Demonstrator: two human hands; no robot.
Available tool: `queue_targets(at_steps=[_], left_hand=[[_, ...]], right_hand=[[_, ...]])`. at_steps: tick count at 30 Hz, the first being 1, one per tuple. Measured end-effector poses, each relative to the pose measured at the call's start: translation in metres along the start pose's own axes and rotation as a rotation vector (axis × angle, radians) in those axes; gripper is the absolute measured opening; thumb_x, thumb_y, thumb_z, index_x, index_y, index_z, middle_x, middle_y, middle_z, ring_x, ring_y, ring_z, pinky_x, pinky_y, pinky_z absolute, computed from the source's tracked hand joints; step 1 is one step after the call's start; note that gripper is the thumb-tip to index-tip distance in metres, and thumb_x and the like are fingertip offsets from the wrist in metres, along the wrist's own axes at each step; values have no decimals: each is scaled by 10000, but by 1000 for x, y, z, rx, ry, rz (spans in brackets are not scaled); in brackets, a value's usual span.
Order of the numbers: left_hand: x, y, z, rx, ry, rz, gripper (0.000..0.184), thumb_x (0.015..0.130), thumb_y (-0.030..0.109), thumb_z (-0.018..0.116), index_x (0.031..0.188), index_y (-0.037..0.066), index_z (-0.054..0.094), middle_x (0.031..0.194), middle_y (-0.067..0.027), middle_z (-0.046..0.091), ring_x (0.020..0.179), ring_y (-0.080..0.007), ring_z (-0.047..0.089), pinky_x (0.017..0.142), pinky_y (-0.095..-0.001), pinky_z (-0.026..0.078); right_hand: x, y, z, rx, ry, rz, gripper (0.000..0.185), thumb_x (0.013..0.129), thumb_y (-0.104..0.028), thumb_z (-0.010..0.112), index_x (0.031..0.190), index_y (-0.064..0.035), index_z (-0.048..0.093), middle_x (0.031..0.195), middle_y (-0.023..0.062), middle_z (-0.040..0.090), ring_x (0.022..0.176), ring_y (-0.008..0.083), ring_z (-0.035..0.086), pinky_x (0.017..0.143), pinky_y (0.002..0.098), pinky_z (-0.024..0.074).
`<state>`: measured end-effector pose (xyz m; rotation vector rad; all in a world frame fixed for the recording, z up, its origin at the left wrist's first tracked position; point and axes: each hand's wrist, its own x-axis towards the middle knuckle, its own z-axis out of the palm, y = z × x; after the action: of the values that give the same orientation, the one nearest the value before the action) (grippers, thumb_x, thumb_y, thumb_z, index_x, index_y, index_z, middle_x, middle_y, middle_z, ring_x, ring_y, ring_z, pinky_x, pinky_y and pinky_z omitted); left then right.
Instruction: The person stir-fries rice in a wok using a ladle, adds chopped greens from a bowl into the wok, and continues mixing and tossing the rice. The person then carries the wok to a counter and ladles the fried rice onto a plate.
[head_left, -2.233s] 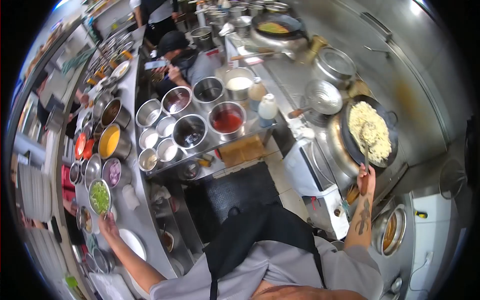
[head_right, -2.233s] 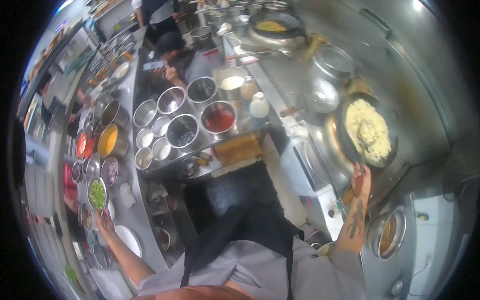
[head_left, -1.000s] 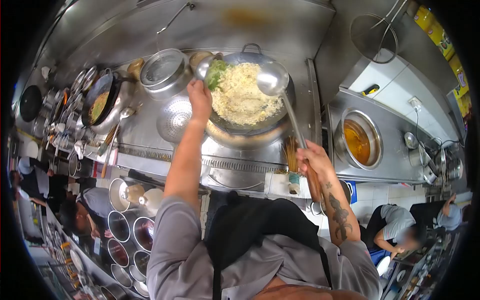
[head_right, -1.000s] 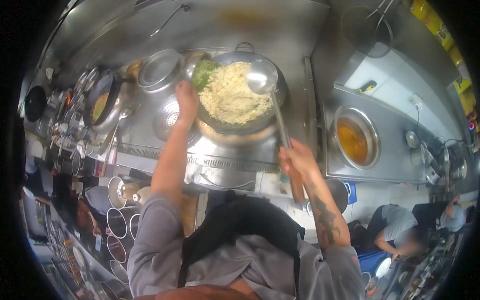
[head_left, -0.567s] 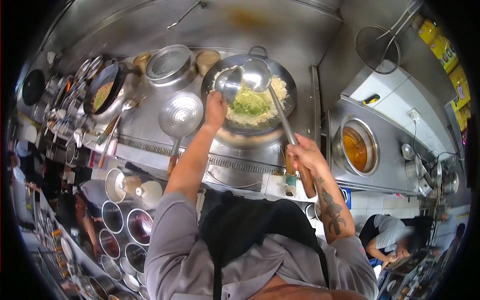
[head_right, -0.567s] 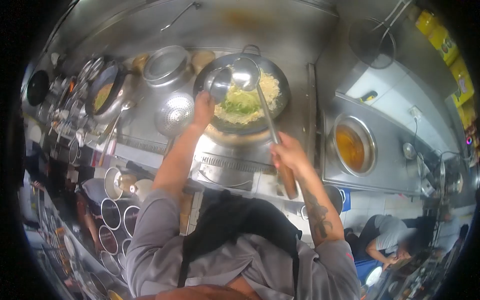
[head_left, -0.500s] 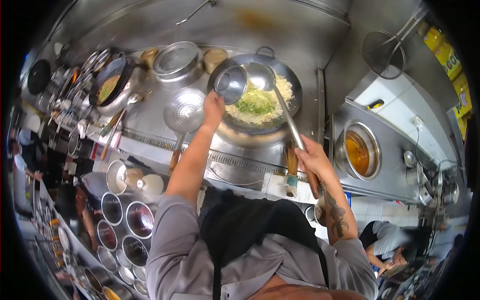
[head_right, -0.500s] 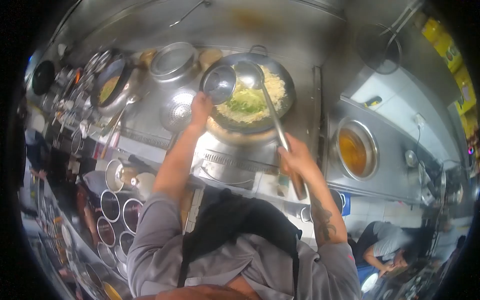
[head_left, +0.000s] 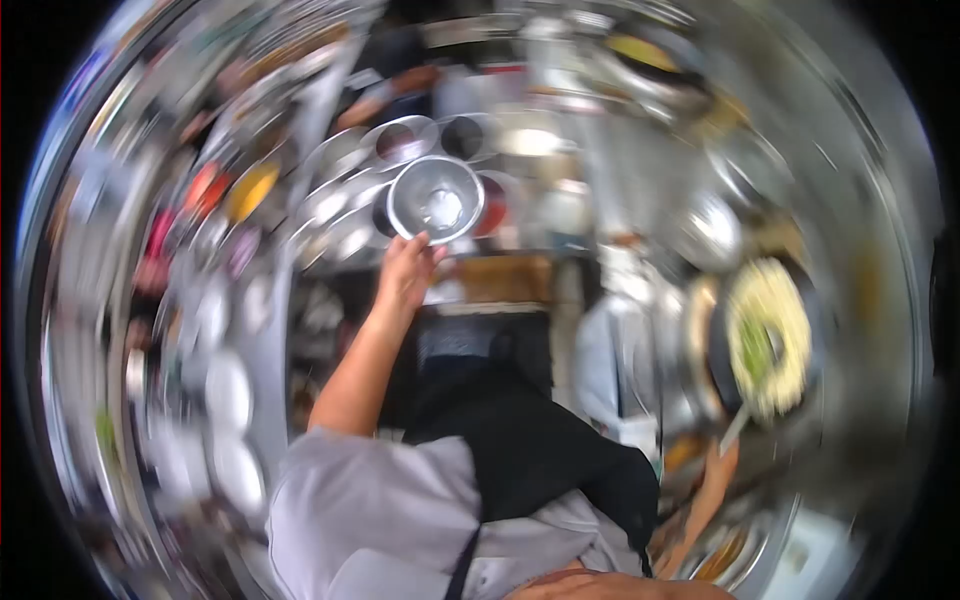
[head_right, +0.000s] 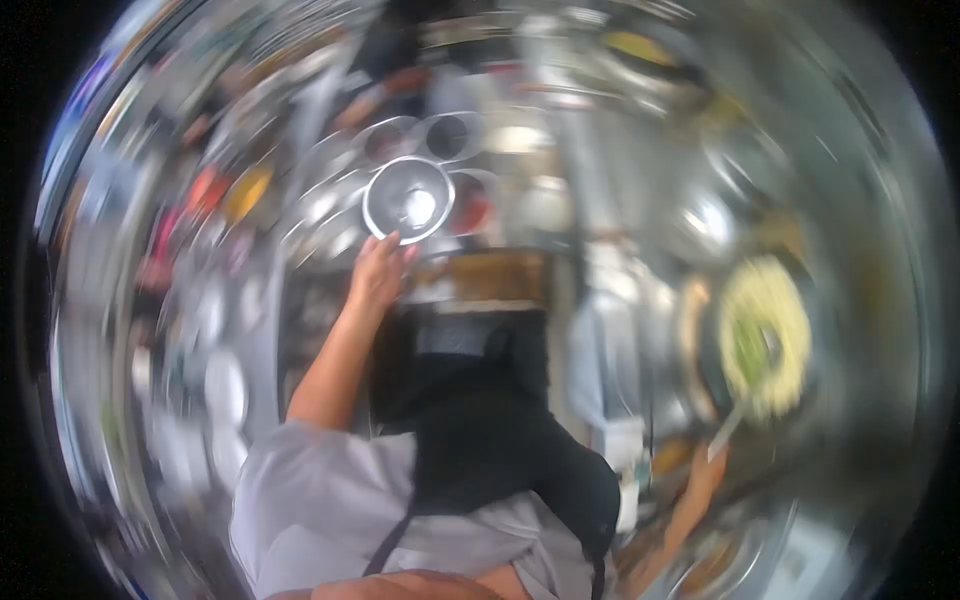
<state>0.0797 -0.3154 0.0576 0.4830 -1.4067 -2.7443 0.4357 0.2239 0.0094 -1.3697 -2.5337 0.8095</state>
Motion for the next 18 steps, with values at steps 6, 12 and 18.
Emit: queue_targets(at_steps=[6, 12, 18], left_hand=[[-42, 115, -239, -170, 688, 328, 130, 907, -11, 490, 1036, -25, 494, 930, -115, 550, 761, -237, 598, 715, -371, 589], [-52, 177, -404, -252, 944, 432, 182, 897, -29, 467, 1069, -79, 440, 990, -185, 536, 796, -295, 614, 695, -386, 593], [-66, 219, -570, -28, 1025, 471, 268, 929, 26, 446, 1159, -102, 396, 1103, -240, 484, 871, -350, 614, 736, -420, 589]], right_hand=[[57, 51, 9, -316, -165, -63, 657, 763, -76, 658, 1340, 58, 373, 1267, 291, 499, 1184, 398, 499, 1013, 391, 384], [81, -24, 45, -180, -294, 237, 615, 745, -63, 662, 1292, 67, 412, 1141, 288, 563, 1066, 389, 567, 917, 388, 439], [53, -111, 127, -189, -342, -21, 587, 750, -62, 656, 1273, 65, 420, 1096, 275, 568, 1015, 377, 573, 868, 387, 443]])
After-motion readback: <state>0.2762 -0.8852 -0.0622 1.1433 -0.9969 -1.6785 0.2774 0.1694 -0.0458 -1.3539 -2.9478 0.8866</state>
